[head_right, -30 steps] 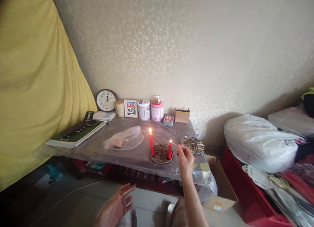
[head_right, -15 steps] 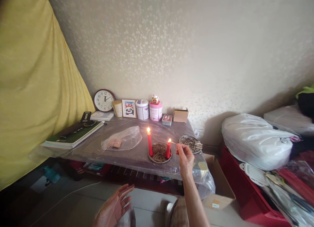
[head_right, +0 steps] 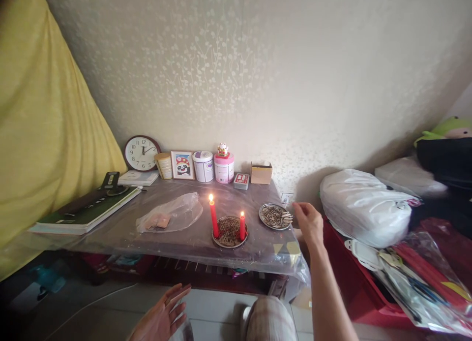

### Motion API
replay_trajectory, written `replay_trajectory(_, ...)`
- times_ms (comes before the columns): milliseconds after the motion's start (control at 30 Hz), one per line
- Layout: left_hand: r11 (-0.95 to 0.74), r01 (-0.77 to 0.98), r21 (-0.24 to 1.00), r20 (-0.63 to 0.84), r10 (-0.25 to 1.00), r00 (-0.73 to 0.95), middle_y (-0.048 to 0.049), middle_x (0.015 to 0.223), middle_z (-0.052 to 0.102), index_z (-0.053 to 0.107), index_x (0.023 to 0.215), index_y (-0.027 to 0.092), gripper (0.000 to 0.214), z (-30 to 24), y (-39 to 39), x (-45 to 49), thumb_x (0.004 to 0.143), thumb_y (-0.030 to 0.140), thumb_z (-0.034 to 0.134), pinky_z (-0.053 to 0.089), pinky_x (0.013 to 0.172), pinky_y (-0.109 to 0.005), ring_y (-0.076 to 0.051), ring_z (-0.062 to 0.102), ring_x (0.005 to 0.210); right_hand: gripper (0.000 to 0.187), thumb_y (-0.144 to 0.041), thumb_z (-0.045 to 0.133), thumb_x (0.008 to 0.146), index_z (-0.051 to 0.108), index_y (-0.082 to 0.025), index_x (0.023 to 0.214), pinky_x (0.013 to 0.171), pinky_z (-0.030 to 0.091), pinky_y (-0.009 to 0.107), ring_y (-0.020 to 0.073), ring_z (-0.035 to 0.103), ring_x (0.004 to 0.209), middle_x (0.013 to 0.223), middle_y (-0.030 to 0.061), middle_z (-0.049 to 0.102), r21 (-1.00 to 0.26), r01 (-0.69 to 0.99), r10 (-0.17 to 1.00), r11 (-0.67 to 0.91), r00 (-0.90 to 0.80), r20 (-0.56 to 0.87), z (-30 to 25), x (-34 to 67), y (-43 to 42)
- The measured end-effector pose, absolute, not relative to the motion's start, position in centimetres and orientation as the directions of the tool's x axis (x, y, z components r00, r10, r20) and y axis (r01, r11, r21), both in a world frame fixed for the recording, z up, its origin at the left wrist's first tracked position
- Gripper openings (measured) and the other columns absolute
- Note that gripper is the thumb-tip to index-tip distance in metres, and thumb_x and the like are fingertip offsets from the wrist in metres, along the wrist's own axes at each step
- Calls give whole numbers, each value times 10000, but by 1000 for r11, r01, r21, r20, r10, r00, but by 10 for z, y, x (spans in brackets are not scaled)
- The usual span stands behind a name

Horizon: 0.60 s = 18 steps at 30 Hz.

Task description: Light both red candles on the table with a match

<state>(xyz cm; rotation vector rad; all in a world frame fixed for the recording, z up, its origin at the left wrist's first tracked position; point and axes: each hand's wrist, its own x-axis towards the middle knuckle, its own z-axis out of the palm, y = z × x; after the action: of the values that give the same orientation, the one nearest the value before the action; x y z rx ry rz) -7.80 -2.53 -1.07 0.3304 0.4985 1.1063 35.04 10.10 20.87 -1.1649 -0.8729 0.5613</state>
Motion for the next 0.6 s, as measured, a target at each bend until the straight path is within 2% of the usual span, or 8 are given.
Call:
replay_trajectory(133, 433, -757, 489, -251, 901, 353, -64, 1340, 815, 845, 1146, 327, 303, -16, -22, -80, 862, 299, 743, 596, 926, -407, -268, 766, 989, 555, -758, 826, 589, 662, -238, 691, 583, 518, 303, 148, 563, 615, 679, -7, 637, -941, 42, 790, 336, 531, 306, 205, 371, 110)
replay_trajectory(267, 458, -747, 482, -256, 889, 379, -46, 1345, 813, 845, 1148, 341, 306, -20, -19, -82, 878, 290, 707, 597, 932, -395, -256, 769, 994, 526, -621, 964, 425, 710, -198, 607, 548, 518, 311, 153, 575, 556, 566, -3, 661, -968, 113, 825, 223, 507, 249, 183, 385, 126)
replay_trajectory(333, 462, -750, 473, -243, 887, 394, -46, 1355, 808, 841, 1158, 340, 315, -22, -18, -84, 882, 280, 701, 599, 942, -398, -262, 773, 1006, 496, -591, 964, 434, 722, -187, 588, 546, 511, 311, 149, 569, 533, 524, -15, 656, -975, 151, 821, 166, 526, 221, 167, 395, 136)
replay_trajectory(433, 465, -755, 462, -238, 885, 399, -53, 1368, 800, 837, 1169, 334, 317, -23, -16, -87, 898, 261, 691, 600, 952, -405, -272, 776, 1020, 416, -526, 936, 611, 726, -167, 623, 549, 496, 286, 129, 560, 513, 517, -39, 648, -975, 206, 809, 84, 558, 188, 145, 412, 151)
replay_trajectory(533, 478, -752, 454, -252, 878, 407, -44, 1350, 808, 837, 1170, 331, 315, -24, -13, -89, 874, 278, 742, 604, 948, -399, -268, 778, 1014, 291, -371, 841, 878, 711, -152, 737, 550, 499, 240, 98, 574, 524, 606, -65, 651, -965, 263, 818, -4, 555, 148, 131, 427, 165)
replay_trajectory(600, 493, -741, 455, -272, 870, 411, -33, 1326, 820, 844, 1148, 337, 324, -24, -9, -89, 832, 287, 799, 610, 937, -394, -265, 781, 999, 245, -304, 769, 976, 695, -145, 806, 558, 517, 224, 90, 599, 555, 685, -65, 655, -954, 294, 831, -58, 544, 117, 124, 433, 173)
